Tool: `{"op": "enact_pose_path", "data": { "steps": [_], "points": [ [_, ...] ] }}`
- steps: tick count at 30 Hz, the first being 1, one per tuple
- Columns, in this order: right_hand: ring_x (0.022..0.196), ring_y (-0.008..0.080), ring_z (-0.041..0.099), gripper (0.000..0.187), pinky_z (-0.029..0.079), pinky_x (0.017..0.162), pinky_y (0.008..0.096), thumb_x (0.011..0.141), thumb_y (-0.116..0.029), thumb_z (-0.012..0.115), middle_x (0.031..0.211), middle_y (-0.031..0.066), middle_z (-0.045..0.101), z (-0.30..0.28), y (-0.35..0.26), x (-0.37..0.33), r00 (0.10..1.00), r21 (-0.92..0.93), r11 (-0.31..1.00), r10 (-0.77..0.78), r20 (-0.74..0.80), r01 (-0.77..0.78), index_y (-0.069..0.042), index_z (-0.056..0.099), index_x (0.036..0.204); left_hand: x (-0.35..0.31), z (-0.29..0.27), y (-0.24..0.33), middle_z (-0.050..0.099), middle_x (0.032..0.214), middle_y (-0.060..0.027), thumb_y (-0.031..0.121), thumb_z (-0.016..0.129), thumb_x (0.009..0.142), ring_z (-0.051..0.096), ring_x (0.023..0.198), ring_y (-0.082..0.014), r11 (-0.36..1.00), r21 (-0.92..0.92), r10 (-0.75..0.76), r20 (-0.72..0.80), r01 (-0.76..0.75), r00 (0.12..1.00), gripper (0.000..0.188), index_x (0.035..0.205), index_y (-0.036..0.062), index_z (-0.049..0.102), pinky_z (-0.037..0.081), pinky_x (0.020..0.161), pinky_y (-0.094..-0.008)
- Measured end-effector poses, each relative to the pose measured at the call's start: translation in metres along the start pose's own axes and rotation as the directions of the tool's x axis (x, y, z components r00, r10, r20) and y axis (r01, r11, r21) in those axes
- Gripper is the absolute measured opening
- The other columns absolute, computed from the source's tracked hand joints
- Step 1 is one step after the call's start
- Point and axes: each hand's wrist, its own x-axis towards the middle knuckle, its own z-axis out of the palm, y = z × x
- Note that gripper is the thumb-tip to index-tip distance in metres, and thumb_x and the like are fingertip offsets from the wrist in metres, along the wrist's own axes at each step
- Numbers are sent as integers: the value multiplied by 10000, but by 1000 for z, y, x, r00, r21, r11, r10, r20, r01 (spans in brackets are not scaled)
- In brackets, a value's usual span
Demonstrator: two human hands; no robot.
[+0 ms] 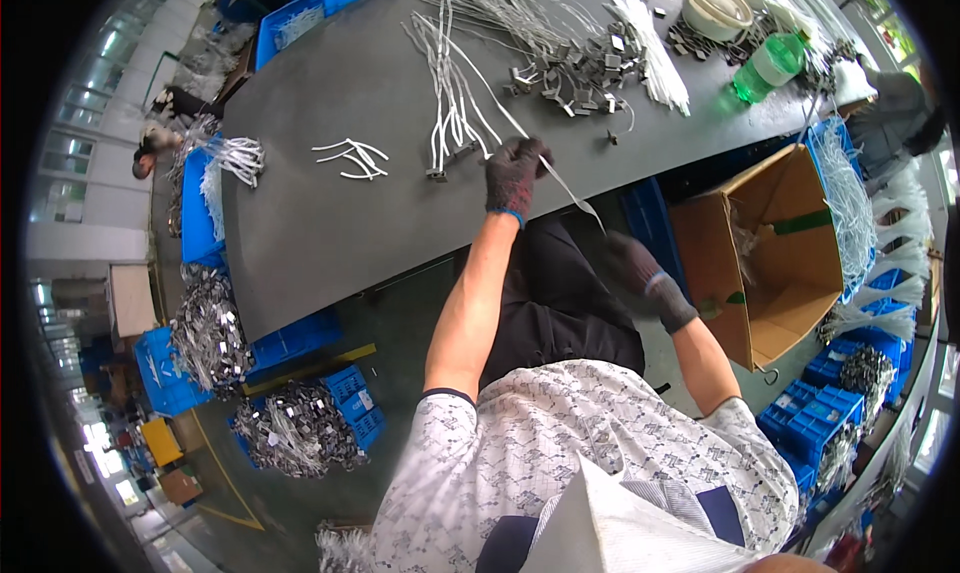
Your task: Assembling and organizing small electrical wires and connectors at a production workbench.
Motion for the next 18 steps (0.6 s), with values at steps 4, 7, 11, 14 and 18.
{"op": "enact_pose_path", "data": {
  "steps": [4, 7, 11, 14, 18],
  "points": [
    [711, 164, 593, 324, 504, 674, 377, 1033, -313, 528, 822, 108, 652, -5, -56, 56, 986, 171, 985, 5, -165, 24, -54, 662, 1175, -28, 19, -11, 729, 971, -105, 243, 693, 977, 706, 883, -176, 960, -263, -42, 196, 93, 980, 254, 991, -10, 706, 596, 844, -341],
    [827, 352, 671, 428, 526, 686, 414, 895, -28, 661, 944, 152, 710, 1, -65, 67, 986, 502, 863, 124, -113, -51, -26, 582, 1316, -30, 11, -3, 731, 998, -110, 243, 696, 975, 709, 905, -183, 993, -109, 62, 185, -42, 981, 262, 1025, -14, 713, 597, 860, -351],
    [938, 377, 683, 719, 547, 794, 428, 796, 2, 725, 1097, 158, 721, 5, -53, 58, 843, -64, 870, -490, -222, 489, 0, 407, 1441, -30, 2, 4, 736, 1023, -107, 263, 707, 968, 711, 918, -195, 997, 66, 32, 211, -47, 977, 283, 1021, -15, 724, 597, 868, -341],
    [1025, 412, 648, 982, 533, 866, 456, 655, -15, 806, 1247, 151, 681, 3, -44, 61, 774, -272, 785, -608, -175, 556, 3, 288, 1490, -29, 1, 3, 740, 1025, -104, 264, 735, 946, 713, 932, -201, 997, -79, 33, 129, -23, 991, 292, 1004, -22, 733, 593, 876, -334],
    [1092, 430, 634, 1091, 533, 905, 466, 596, 37, 820, 1326, 171, 649, 8, -38, 71, 844, -67, 850, -528, -98, 523, 0, 237, 1517, -33, -4, 2, 746, 1000, -99, 248, 770, 915, 711, 942, -185, 999, -40, -18, 126, 23, 992, 281, 1003, -17, 740, 580, 882, -313]
  ]
}}
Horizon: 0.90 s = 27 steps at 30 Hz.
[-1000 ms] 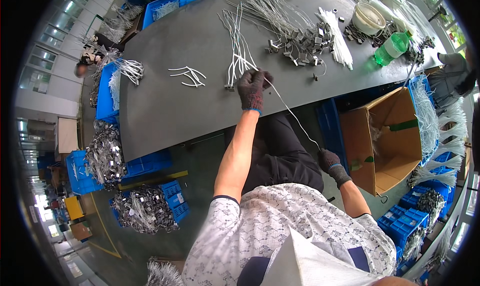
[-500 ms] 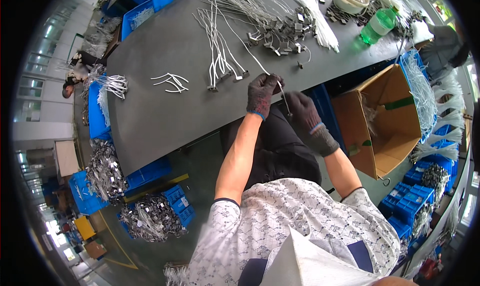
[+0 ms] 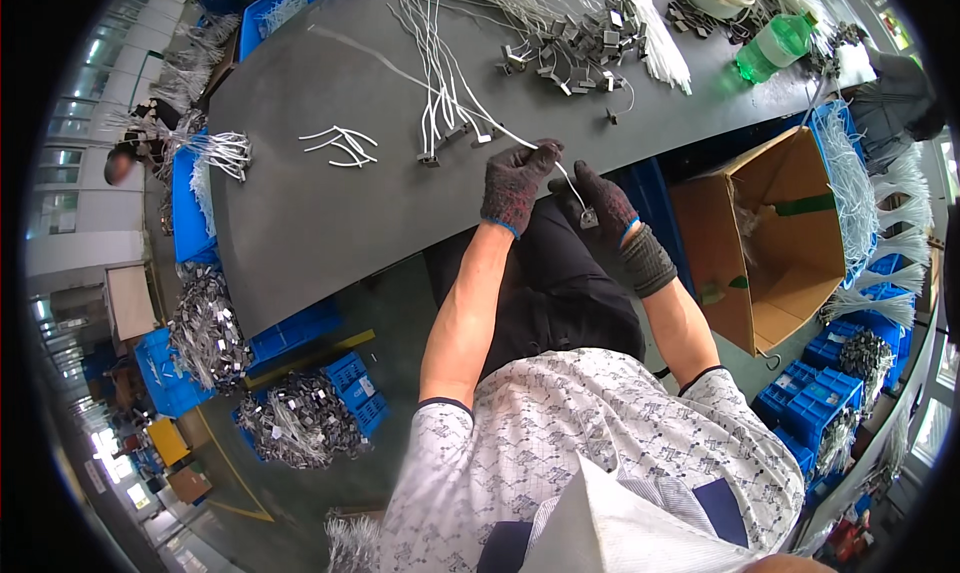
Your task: Assembling and organizing small electrical wires and connectors at a production workbench.
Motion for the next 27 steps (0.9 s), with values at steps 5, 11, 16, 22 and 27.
{"op": "enact_pose_path", "data": {
  "steps": [5, 11, 16, 22, 27],
  "points": [
    [1032, 418, 657, 1001, 550, 865, 447, 664, 38, 804, 1200, 185, 680, 12, 3, 14, 992, -88, 990, 100, -76, -107, -7, 266, 1508, -11, -5, 2, 749, 997, -90, 237, 774, 914, 690, 937, -139, 988, 150, -48, 154, 24, 987, 296, 1078, -7, 742, 547, 874, -280],
    [984, 349, 682, 673, 563, 792, 418, 746, -34, 784, 1113, 162, 691, 10, -8, 23, 927, 16, 927, 374, -37, -374, -24, 444, 1327, -26, 8, -4, 729, 877, -44, 201, 740, 937, 640, 810, -99, 965, 262, -31, 180, -17, 983, 278, 1056, -50, 728, 530, 763, -279],
    [915, 276, 696, 422, 565, 733, 370, 834, -108, 741, 1061, 140, 710, 26, 20, 29, 942, -223, 915, 322, -94, -335, -29, 539, 1196, -9, -6, 3, 723, 842, -49, 254, 708, 947, 640, 763, -95, 882, 470, -108, 149, 26, 983, 284, 998, -24, 737, 529, 731, -272],
    [639, 123, 629, 246, 508, 536, 295, 992, -201, 591, 842, 74, 697, 12, 82, 38, 479, 594, 601, 794, -373, -534, -80, 629, 1203, 56, -64, 32, 679, 823, -54, 352, 670, 964, 659, 690, -141, 852, 393, -371, -16, 347, 928, 320, 970, 34, 705, 554, 638, -294],
    [964, 328, 720, 644, 552, 849, 408, 880, -554, 658, 1040, 218, 735, -29, 147, 60, 260, 35, 380, 694, -671, -924, -58, 641, 1291, 94, -131, 31, 670, 788, -65, 362, 641, 931, 664, 609, -159, 688, 642, -240, -238, 338, 941, 362, 1032, 22, 712, 567, 541, -320]
  ]
}}
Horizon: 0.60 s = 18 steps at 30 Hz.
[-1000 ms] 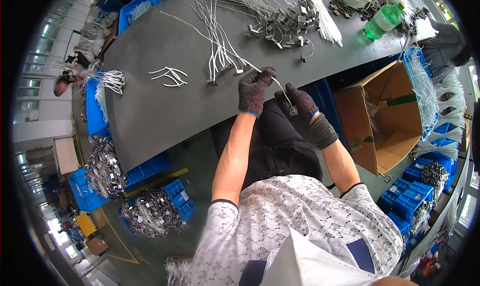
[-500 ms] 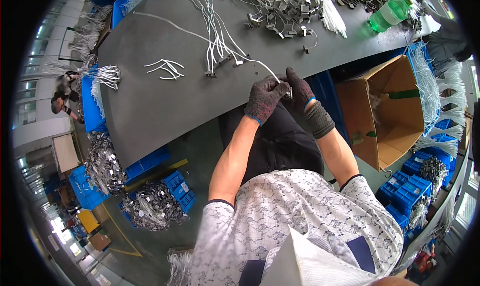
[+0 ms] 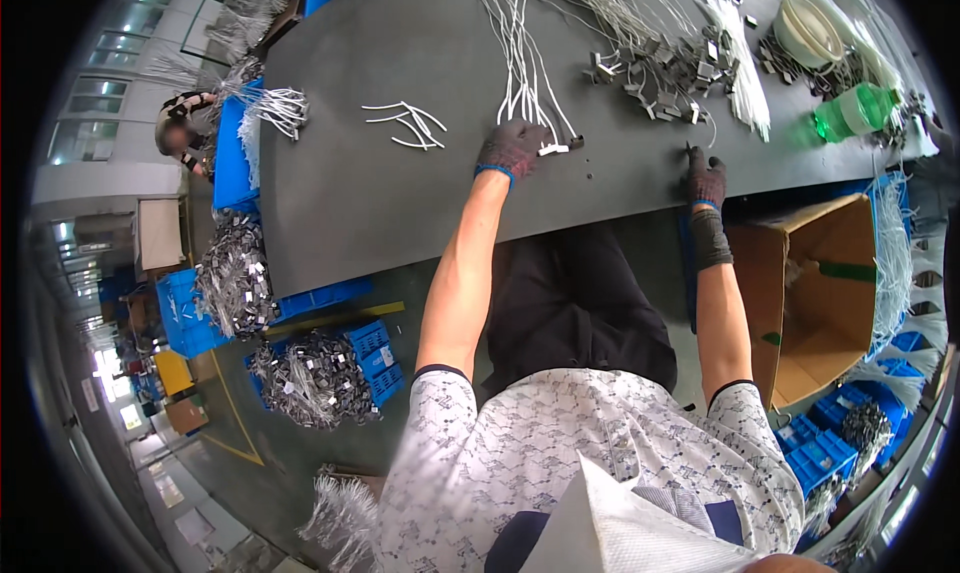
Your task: Assembling and organizing small electrical wires and connectors at a production workbench.
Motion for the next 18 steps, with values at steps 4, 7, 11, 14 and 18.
{"op": "enact_pose_path", "data": {
  "steps": [4, 7, 11, 14, 18],
  "points": [
    [1072, 380, 689, 713, 501, 968, 425, 831, -621, 663, 1104, 234, 730, 19, -10, 30, 985, 41, 998, 40, 169, -47, -20, 701, 1212, 27, -43, -44, 691, 979, -237, 385, 540, 859, 685, 900, -427, 902, 415, 295, -381, -123, 876, 394, 949, 59, 742, 536, 756, -488],
    [1048, 341, 702, 608, 512, 934, 425, 827, -555, 678, 1091, 209, 741, 25, -8, 31, 986, 107, 993, 23, 166, -41, -20, 751, 1107, 50, -76, -59, 709, 1003, -212, 347, 554, 860, 698, 913, -402, 886, 435, 158, -609, 161, 778, 335, 949, 85, 743, 552, 763, -472],
    [1003, 327, 701, 556, 522, 906, 407, 828, -493, 680, 1072, 180, 751, 30, -9, 39, 982, 167, 976, 115, 147, -139, -26, 750, 1122, 76, -100, -62, 751, 1053, -114, 398, 674, 849, 734, 969, -301, 768, 450, -81, -638, 456, 766, 288, 957, 143, 754, 586, 787, -389],
    [972, 322, 697, 517, 526, 889, 409, 845, -458, 681, 1037, 175, 750, 30, -20, 47, 968, 172, 971, 129, 215, -168, -2, 749, 1076, 95, -105, -74, 748, 1089, -107, 411, 722, 833, 724, 1040, -320, 752, 387, -182, -656, 534, 732, 315, 995, 142, 751, 596, 805, -415],
    [912, 310, 696, 422, 539, 826, 418, 920, -365, 653, 990, 188, 740, 14, -34, 23, 721, 725, 108, 275, 636, -680, 33, 703, 1053, 128, -114, -113, 733, 1153, -128, 381, 759, 789, 718, 1059, -323, 747, 390, -229, -609, 538, 760, 388, 1087, 134, 744, 593, 848, -440]
  ]
}}
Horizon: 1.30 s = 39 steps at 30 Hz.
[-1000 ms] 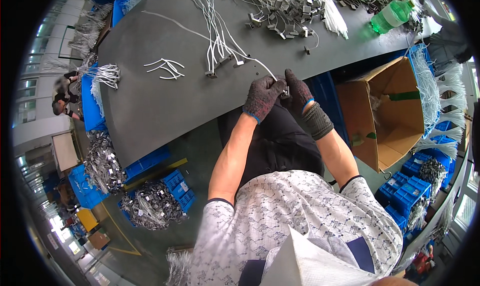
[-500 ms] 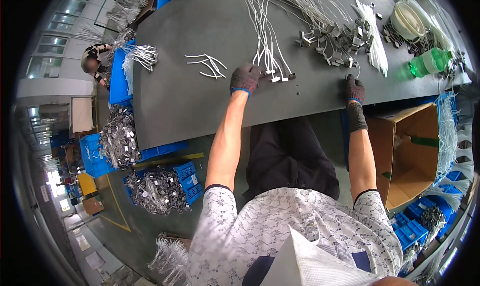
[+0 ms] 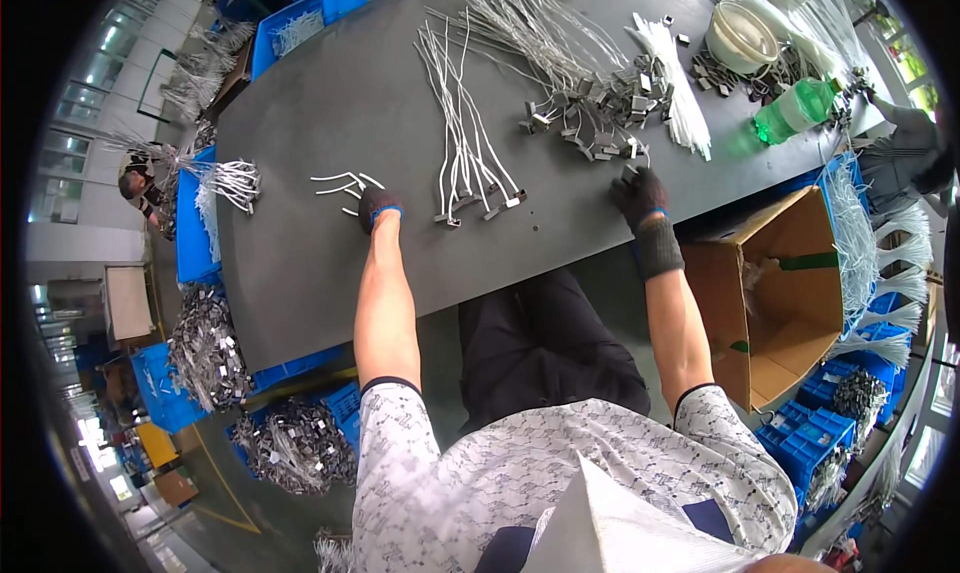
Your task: Assembling and organizing small electrical wires and connectors at a production workbench.
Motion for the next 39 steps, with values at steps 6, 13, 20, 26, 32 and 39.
{"op": "enact_pose_path", "data": {
  "steps": [6, 13, 20, 26, 32, 39],
  "points": [
    [802, 240, 636, 270, 538, 725, 330, 990, -192, 554, 946, 130, 685, -86, -10, -82, 849, -379, 771, -384, 364, 511, 10, 614, 1158, 16, 34, -39, 726, 742, -128, 294, 673, 848, 676, 549, -223, 921, -50, 388, 45, -385, 921, 281, 761, 33, 733, 525, 517, -353],
    [898, 441, 669, 306, 546, 803, 489, 911, -116, 557, 1028, 253, 683, -289, 11, -152, 812, -842, -425, -326, 484, 332, -40, 608, 1203, -67, 6, -32, 658, 788, -22, 121, 708, 936, 598, 632, -88, -28, -869, 280, 467, 493, 839, 77, 898, 66, 670, 473, 491, -217],
    [979, 451, 649, 223, 519, 819, 504, 949, -164, 527, 1021, 255, 688, -395, 34, -201, 924, -817, -461, 16, 383, 346, -47, 683, 1057, -175, 16, 48, 654, 845, -85, 57, 711, 927, 669, 726, -188, -258, -737, 516, 441, 624, 734, 73, 953, 32, 648, 602, 623, -293],
    [992, 438, 648, 212, 523, 813, 490, 959, -126, 494, 1000, 233, 679, -267, 44, -177, 752, -662, -479, -5, 659, 576, -53, 661, 1066, -283, 18, 127, 697, 867, -109, 111, 649, 966, 704, 678, -237, -273, -829, 571, 268, 488, 776, 101, 989, 24, 602, 637, 660, -394],
    [972, 403, 675, 203, 557, 797, 483, 916, -135, 558, 1010, 200, 693, -242, 26, -171, 825, -589, -652, 101, 557, 478, -86, 631, 1099, -276, -53, 119, 697, 884, -138, 123, 555, 1015, 707, 679, -217, -405, -913, 264, -159, -41, 951, 134, 977, -3, 534, 617, 638, -347],
    [929, 426, 675, 170, 540, 754, 512, 954, -169, 532, 944, 212, 688, -266, 37, -167, 744, -580, -585, 62, 665, 567, -75, 640, 1045, -282, -60, 91, 698, 813, -105, 118, 607, 976, 696, 661, -194, -82, -988, 414, -152, -130, 897, 111, 952, 12, 585, 602, 609, -334]
  ]
}}
